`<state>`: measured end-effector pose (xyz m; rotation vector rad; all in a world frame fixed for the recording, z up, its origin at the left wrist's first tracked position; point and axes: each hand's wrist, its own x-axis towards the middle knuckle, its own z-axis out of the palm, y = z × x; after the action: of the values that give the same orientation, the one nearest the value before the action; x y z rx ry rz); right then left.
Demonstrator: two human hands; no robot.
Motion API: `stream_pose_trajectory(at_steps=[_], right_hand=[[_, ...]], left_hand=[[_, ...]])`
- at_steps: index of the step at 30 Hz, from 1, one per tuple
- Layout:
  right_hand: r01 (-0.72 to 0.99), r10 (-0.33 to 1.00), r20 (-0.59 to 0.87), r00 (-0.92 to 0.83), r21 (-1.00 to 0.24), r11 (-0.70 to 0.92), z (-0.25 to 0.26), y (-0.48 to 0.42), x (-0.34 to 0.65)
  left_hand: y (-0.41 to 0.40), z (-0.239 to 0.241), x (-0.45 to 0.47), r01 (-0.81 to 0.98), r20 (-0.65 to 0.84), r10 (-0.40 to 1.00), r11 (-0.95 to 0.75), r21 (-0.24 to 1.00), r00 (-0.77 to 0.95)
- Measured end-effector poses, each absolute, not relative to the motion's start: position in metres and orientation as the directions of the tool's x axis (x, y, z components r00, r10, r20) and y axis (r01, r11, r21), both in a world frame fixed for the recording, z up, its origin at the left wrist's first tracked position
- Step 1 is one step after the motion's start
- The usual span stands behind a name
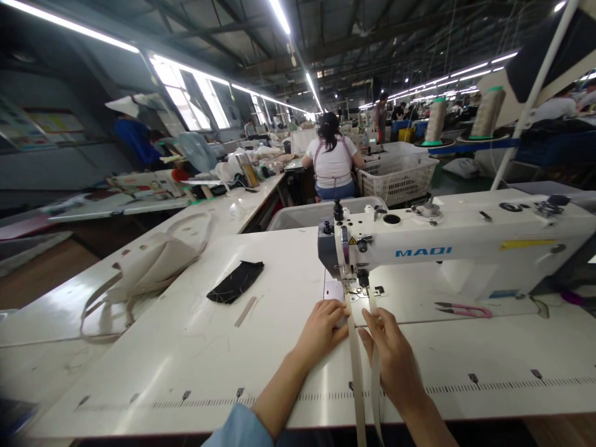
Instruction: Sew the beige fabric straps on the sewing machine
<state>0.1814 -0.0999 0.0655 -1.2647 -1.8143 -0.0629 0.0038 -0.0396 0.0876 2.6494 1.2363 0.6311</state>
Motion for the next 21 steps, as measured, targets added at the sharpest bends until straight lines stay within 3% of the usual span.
stream_pose_trajectory(at_steps=[8,16,21], right_hand=[[0.828,0.742,0.648,-0.172,-0.312,0.465,0.073,-0.106,0.182],[0.774,0.771,0.637,-0.007,-0.485,0.407,0.068,-0.105,0.181],[0.761,0.791,0.612,-0.001,-0.512,0.397,0.055,-0.101,0.186]], left_hand=[[-0.039,0.088,0.005,0.692,0.302,0.763,-0.646,0.323,0.571],[-0.039,0.089,0.005,0.687,0.295,0.764,-0.645,0.334,0.574],[-0.040,0.088,0.006,0.695,0.294,0.766,-0.642,0.323,0.571]])
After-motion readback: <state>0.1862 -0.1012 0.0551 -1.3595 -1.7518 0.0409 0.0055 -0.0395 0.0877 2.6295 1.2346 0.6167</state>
